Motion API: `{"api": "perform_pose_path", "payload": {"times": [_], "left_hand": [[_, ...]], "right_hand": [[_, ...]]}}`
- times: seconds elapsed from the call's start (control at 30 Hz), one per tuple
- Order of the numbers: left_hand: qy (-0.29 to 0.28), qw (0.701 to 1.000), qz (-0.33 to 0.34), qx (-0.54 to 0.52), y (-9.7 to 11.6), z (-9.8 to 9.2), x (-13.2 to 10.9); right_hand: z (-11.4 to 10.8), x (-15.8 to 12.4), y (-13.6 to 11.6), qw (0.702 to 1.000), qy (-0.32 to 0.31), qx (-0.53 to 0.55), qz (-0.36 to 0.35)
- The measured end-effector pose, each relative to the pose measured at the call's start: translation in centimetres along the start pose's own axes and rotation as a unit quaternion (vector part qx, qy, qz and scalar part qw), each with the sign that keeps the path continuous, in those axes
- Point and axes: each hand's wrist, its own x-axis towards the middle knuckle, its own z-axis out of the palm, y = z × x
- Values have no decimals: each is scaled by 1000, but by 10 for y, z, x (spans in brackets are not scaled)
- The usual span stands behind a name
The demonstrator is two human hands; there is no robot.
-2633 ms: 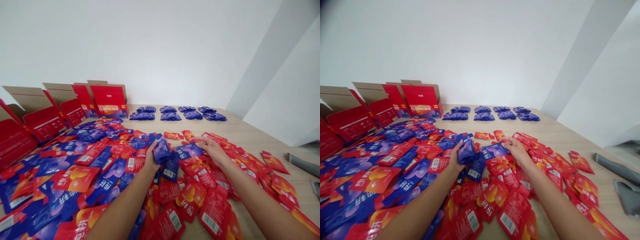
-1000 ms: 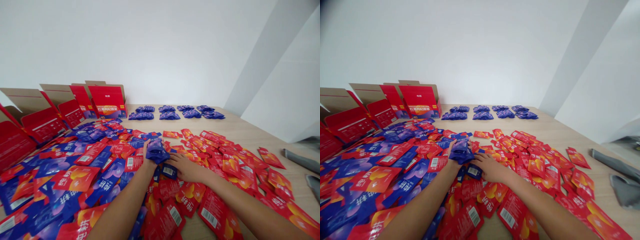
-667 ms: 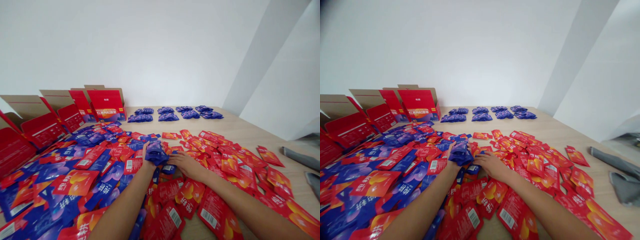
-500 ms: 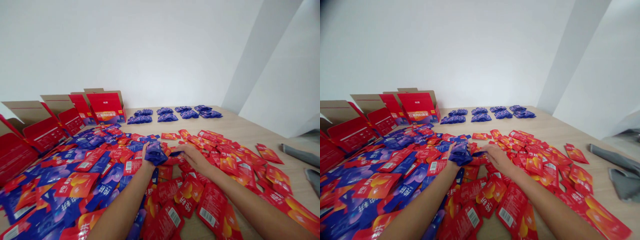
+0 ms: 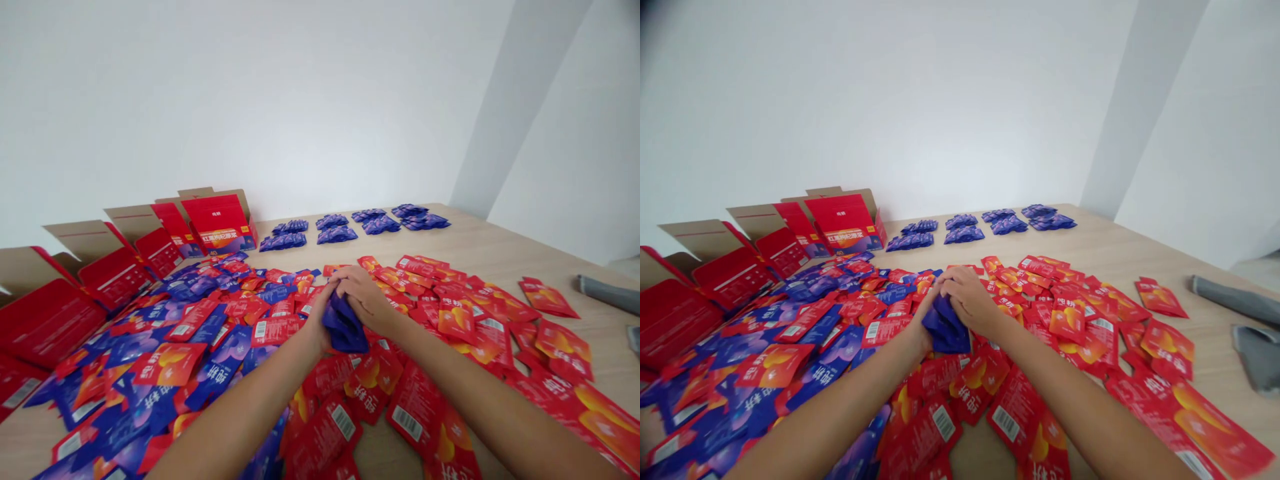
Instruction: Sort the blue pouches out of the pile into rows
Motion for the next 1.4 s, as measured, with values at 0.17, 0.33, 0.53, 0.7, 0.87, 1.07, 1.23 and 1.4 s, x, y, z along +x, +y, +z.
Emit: {"api": "perform_pose_path", "payload": {"times": [0.17,0.33,0.53,0.7,0.87,1.07,1.23,1.4], "left_hand": [[6,1000,-12,-7,8,-1,-28],[54,998,17,22,30,-16,-53],[71,996,55,24,57,-36,-80],[38,996,71,-42,87,-62,-105],[69,992,81,-68,104,-88,-114],[46,989,85,-110,102,-96,-116],[41,991,62,-110,96,-93,-110],[33,992,71,-98,94,-91,-108]], "right_hand": [[18,10,-5,997,35,-25,66],[44,27,-12,995,19,-55,85],[59,35,-38,993,66,-6,95],[66,7,-72,998,-39,51,18],[75,-7,-103,943,-288,76,-145],[91,-16,-113,900,-390,83,-177],[113,-33,-101,917,-347,40,-194],[75,-28,-82,943,-259,39,-203]]}}
